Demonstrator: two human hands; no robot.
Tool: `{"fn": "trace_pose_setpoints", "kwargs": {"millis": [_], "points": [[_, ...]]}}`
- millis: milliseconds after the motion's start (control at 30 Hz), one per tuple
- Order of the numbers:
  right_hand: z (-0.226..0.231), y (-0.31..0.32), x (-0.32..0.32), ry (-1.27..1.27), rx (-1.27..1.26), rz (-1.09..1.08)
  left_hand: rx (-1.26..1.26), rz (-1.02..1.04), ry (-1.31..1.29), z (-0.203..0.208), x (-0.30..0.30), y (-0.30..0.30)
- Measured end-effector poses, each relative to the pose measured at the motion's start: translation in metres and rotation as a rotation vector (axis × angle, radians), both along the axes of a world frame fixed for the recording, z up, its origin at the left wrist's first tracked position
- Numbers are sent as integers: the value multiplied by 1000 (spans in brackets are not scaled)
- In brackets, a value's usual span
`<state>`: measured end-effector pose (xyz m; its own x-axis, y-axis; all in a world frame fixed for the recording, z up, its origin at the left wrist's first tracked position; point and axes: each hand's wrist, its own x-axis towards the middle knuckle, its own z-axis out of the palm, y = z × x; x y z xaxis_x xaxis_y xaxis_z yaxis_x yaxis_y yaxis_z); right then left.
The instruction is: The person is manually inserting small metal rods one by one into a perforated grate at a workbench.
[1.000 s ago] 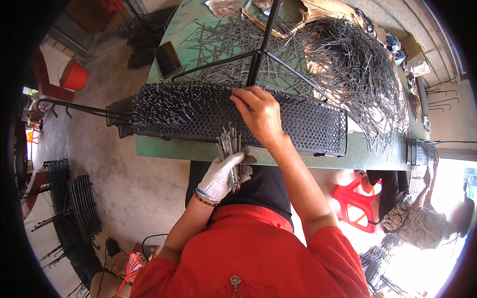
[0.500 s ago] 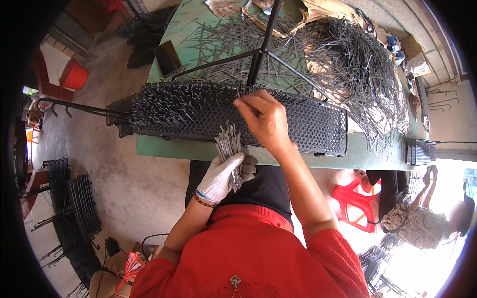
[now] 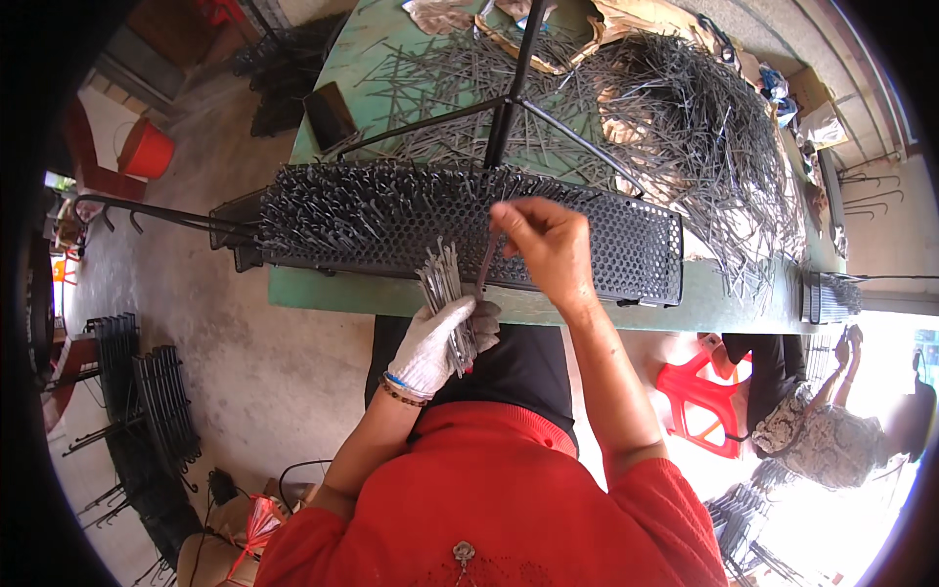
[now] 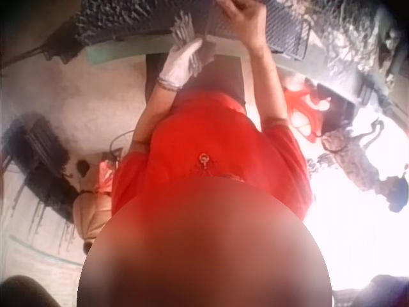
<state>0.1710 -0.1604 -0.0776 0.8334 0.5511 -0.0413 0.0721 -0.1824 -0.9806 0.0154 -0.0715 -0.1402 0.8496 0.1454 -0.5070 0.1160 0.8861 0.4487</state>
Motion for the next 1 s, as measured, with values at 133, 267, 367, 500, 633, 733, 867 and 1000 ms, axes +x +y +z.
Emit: {"fn": "trace_pose_setpoints", "kwargs": {"millis": [133,267,367,500,633,733,867,1000], "points": [[8,11,10,-172,151,-194,34,-29,0,-4,0,-3],[3,21,18,-278,177,-295,34,-47,12,-3,1,-5],[-9,24,22,-333,152,-304,30,-52,-4,-3,1,-5],[-6,24,16,-449,66,-241,13,-49,7,-6,1,-3],[-4,20,20,-543,61,-174,10,-49,3,-4,0,-3],[-5,19,24,-708,16,-127,11,-49,8,-2,0,-3],[-1,18,26,-736,-30,-90,6,-50,-6,-5,0,-3],[5,16,24,-388,-21,-118,16,-53,11,-4,0,-3]]}}
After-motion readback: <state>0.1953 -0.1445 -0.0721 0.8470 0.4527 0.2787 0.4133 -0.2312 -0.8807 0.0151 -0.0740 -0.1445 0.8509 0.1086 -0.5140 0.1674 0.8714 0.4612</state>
